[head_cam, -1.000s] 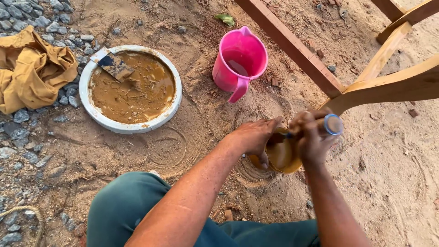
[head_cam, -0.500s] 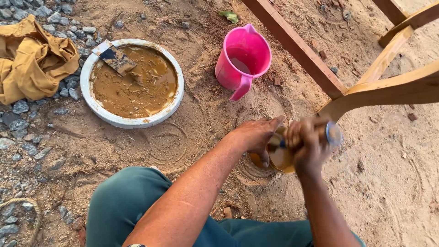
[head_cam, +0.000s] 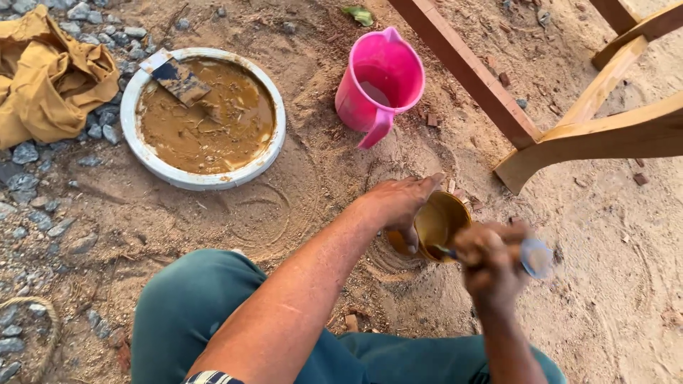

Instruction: Mix adhesive powder and liquid to prepare wood stain or paint for furniture.

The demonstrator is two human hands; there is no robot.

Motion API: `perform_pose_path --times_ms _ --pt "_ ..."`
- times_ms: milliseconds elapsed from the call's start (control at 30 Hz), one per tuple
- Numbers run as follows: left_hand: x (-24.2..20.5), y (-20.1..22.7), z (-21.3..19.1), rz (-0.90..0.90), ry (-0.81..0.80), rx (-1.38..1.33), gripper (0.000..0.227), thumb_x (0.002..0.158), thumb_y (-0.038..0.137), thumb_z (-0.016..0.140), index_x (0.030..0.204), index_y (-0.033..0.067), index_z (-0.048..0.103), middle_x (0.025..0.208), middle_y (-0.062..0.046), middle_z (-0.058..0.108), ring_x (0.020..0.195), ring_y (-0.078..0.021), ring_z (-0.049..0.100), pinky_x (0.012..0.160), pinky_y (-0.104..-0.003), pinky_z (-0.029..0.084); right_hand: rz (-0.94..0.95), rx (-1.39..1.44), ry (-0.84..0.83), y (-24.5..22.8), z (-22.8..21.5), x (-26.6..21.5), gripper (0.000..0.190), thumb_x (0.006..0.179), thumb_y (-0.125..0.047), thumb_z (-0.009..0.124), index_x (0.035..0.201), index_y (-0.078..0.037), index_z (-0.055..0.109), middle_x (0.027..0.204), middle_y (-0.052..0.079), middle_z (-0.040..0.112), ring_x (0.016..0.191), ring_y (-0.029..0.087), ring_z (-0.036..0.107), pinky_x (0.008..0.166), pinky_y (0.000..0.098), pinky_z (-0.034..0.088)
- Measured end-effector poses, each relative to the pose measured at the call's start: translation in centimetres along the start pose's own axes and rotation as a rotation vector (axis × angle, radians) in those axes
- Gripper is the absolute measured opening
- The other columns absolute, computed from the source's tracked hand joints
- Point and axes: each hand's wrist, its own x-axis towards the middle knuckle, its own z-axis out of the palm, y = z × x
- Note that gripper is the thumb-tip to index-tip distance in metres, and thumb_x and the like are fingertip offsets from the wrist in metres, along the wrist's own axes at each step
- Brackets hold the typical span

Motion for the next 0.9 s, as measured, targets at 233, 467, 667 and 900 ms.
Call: perform_pose_path --times_ms 233,467,667,900 --pt "-0.4 0.8 -0.7 -0.101 -0.07 -0.022 0.151 0.043 0.038 0.103 0.162 0.0158 0.011 0.148 -0.009 0.054 0.135 -0.0275 0.053 0.113 -0.044 0.046 -0.009 -0.09 -0.015 2.4 1.0 7.4 0.018 0.102 -0.007 0.062 0.095 -0.013 0.047 0.063 0.001 0.049 0.053 0.009 0.051 0.056 0.0292 0.05" --pt "-1.1 0.8 -1.2 -0.08 -0.071 -0.022 0.149 0.045 0.036 0.102 0.163 0.0153 0.013 0.147 -0.013 0.055 0.133 -0.0301 0.055 0.113 -0.045 0.047 -0.004 0.055 -0.052 -0.1 -4.6 0.3 0.019 0.104 -0.007 0.061 0.093 -0.014 0.047 0.069 0.002 0.049 0.056 0.011 0.048 0.057 0.0312 0.05" --pt "-0.6 0.7 -0.9 -0.057 -0.04 -0.015 0.149 0.045 0.033 0.104 0.162 0.0141 0.013 0.146 -0.014 0.055 0.134 -0.0309 0.054 0.111 -0.044 0.048 0.103 0.3 0.015 4.6 -2.0 2.5 0.039 0.115 -0.007 0.062 0.079 -0.007 0.047 0.062 0.003 0.045 0.052 0.011 0.044 0.056 0.0285 0.043" --pt "-0.5 0.5 -0.5 -0.029 -0.012 -0.016 0.151 0.041 0.035 0.105 0.16 0.0134 0.015 0.145 -0.014 0.055 0.133 -0.0311 0.054 0.11 -0.044 0.048 0.047 -0.025 0.038 1.8 -3.2 5.2 0.018 0.102 -0.009 0.063 0.094 -0.015 0.048 0.067 -0.001 0.046 0.055 0.008 0.047 0.051 0.0274 0.044"
